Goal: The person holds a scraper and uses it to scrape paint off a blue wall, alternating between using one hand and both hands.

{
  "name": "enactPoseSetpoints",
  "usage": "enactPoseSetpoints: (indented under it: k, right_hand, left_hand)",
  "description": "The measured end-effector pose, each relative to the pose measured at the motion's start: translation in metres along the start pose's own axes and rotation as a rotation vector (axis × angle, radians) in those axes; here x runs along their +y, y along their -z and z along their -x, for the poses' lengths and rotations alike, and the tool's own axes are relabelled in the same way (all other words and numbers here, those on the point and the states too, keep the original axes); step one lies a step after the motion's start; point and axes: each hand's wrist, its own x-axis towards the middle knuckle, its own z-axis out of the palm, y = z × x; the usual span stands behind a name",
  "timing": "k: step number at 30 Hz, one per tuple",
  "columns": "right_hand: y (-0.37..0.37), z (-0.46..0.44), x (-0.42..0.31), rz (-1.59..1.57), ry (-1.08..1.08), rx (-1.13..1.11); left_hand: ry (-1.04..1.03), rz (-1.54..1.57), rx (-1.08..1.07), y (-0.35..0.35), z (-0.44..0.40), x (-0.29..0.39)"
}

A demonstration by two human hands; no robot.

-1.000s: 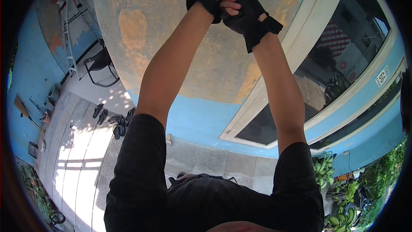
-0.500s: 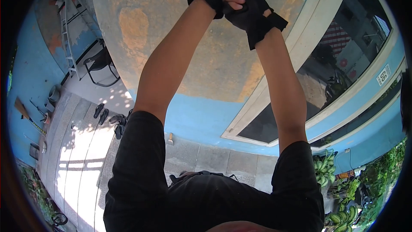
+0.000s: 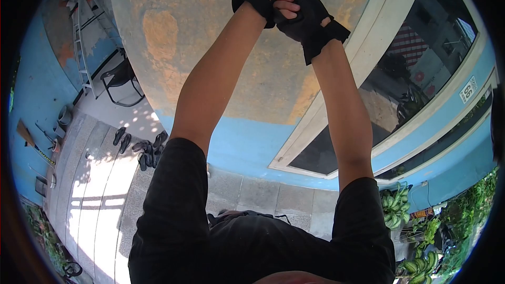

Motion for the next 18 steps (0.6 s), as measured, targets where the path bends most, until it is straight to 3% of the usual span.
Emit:
enactPoseSetpoints:
  k: [8,11,12,17,18]
  right_hand:
    - [0.005,-0.001,-0.015,0.043,-0.02,0.021]
    - [0.007,0.007,-0.014,0.005,-0.051,-0.012]
    - [0.01,0.013,-0.012,0.025,-0.053,-0.015]
    - [0.007,0.005,-0.016,0.024,-0.06,0.035]
    - [0.012,0.011,-0.014,0.015,-0.064,0.047]
  left_hand:
    - [0.012,0.013,-0.017,-0.008,-0.006,-0.008]
    - [0.146,0.117,-0.105,0.001,-0.004,-0.016]
    - [0.027,0.073,0.066,-0.001,-0.006,-0.024]
    - [0.066,0.044,-0.007,-0.011,-0.001,-0.014]
    - [-0.007,-0.033,0.213,-0.024,0.004,-0.022]
